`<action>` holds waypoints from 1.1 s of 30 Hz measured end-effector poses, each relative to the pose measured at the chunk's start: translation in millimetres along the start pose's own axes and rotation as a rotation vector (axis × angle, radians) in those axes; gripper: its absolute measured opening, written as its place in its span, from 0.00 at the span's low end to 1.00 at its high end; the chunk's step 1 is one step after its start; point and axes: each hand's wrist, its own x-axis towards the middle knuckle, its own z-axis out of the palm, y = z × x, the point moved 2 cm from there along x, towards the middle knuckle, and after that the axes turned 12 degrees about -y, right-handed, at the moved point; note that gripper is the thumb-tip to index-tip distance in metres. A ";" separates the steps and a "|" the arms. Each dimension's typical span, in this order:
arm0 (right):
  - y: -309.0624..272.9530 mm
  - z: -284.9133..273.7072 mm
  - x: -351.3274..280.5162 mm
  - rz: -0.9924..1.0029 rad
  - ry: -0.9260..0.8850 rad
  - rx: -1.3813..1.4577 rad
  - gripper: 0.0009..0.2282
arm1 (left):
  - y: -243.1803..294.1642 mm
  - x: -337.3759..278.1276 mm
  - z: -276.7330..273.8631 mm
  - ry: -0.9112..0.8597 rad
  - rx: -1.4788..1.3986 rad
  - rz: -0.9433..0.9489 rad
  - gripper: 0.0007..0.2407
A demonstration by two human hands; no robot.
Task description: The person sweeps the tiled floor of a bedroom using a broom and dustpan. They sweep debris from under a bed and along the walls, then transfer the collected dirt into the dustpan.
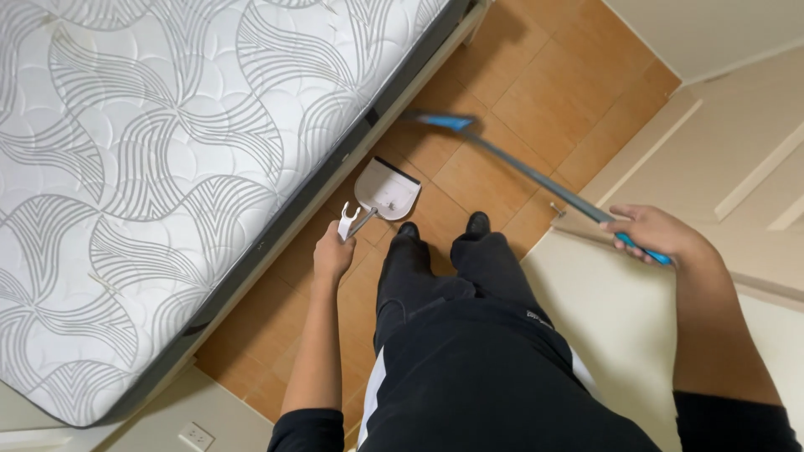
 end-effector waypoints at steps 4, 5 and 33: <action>-39.5 -15.3 63.5 -0.014 0.022 -0.095 0.14 | 14.0 -8.9 9.9 0.119 -0.017 -0.031 0.18; -41.7 -17.8 88.0 0.031 0.008 -0.122 0.14 | 17.4 -8.4 12.4 0.160 -0.034 -0.047 0.18; -151.4 52.7 222.4 -0.046 0.278 -1.672 0.15 | 9.1 -80.7 155.0 0.467 -0.366 -0.380 0.14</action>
